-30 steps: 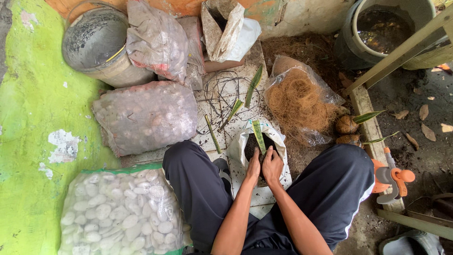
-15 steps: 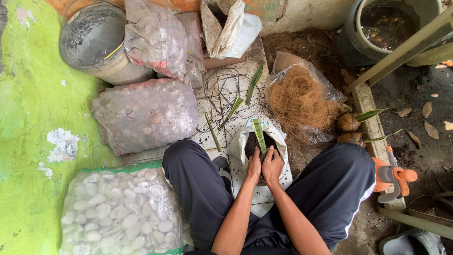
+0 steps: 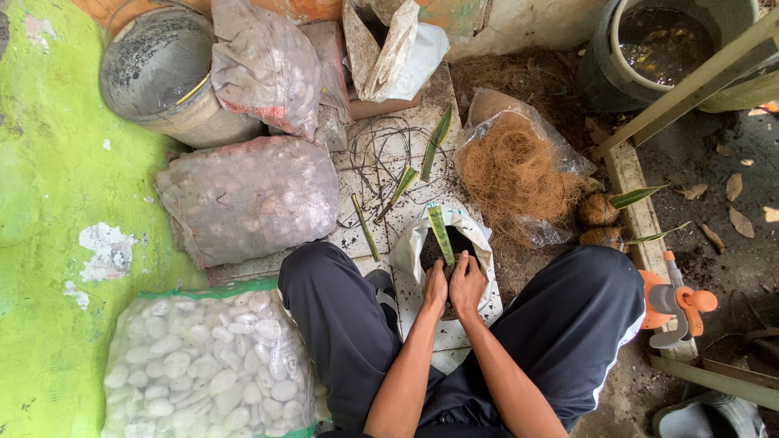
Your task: The person sits on the floor and wraps a plant cutting with soil and fibrous material by hand. They repeatedly add soil, press it around the cutting, and adjust the wrapping to form a compact ball.
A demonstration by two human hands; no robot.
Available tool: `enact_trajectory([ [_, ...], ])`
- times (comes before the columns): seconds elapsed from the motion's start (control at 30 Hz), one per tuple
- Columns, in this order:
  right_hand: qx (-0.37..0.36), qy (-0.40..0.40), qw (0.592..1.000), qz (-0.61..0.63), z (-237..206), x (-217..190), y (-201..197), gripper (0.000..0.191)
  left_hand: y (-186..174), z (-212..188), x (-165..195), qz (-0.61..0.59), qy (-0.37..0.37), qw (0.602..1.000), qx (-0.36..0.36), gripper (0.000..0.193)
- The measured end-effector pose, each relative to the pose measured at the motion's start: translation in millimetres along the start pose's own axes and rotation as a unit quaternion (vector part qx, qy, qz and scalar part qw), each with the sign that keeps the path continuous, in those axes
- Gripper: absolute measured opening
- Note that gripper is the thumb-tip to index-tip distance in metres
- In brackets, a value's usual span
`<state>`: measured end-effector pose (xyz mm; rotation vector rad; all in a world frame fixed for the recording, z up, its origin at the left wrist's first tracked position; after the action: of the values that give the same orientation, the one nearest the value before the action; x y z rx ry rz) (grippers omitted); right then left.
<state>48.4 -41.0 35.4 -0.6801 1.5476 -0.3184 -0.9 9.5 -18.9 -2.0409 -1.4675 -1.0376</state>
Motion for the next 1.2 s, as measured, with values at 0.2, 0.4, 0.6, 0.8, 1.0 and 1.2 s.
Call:
enact_trajectory([
  [0.2,-0.006,0.002,1.0,0.01,1.3,0.1,0.8,0.054,0.3,-0.6,-0.2,0.015,-0.044,0.999,0.015,0.061],
  [0.4,-0.008,0.004,1.0,0.008,2.7,-0.1,0.3,0.055,0.5,-2.7,3.8,0.012,-0.054,0.998,0.025,0.062],
  [0.6,-0.003,-0.007,1.0,0.007,1.6,-1.5,0.2,0.054,0.3,-3.0,4.0,-0.029,-0.041,0.999,0.018,0.058],
  [0.8,-0.008,-0.015,1.0,0.012,-0.4,-2.3,-0.1,0.054,-0.6,-1.4,1.5,-0.007,-0.043,0.999,0.02,0.056],
  [1.0,-0.008,-0.011,1.0,0.007,0.9,-2.6,0.0,0.055,0.0,-2.2,1.7,-0.008,-0.035,0.999,0.026,0.059],
  [1.2,-0.011,-0.004,1.0,0.008,1.7,-1.9,-0.4,0.056,-0.3,-2.2,1.3,0.009,-0.044,0.998,0.036,0.061],
])
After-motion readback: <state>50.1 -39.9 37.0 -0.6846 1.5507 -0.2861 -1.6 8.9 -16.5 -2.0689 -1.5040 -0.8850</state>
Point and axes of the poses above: each hand's wrist, its own z-axis towards the middle knuckle, its own y-axis out of the palm, x = y × z, the point moved 1 cm from there along z, towards the middle knuckle, and after that the axes turned 9 degrees about x, right-handed, at the moved point
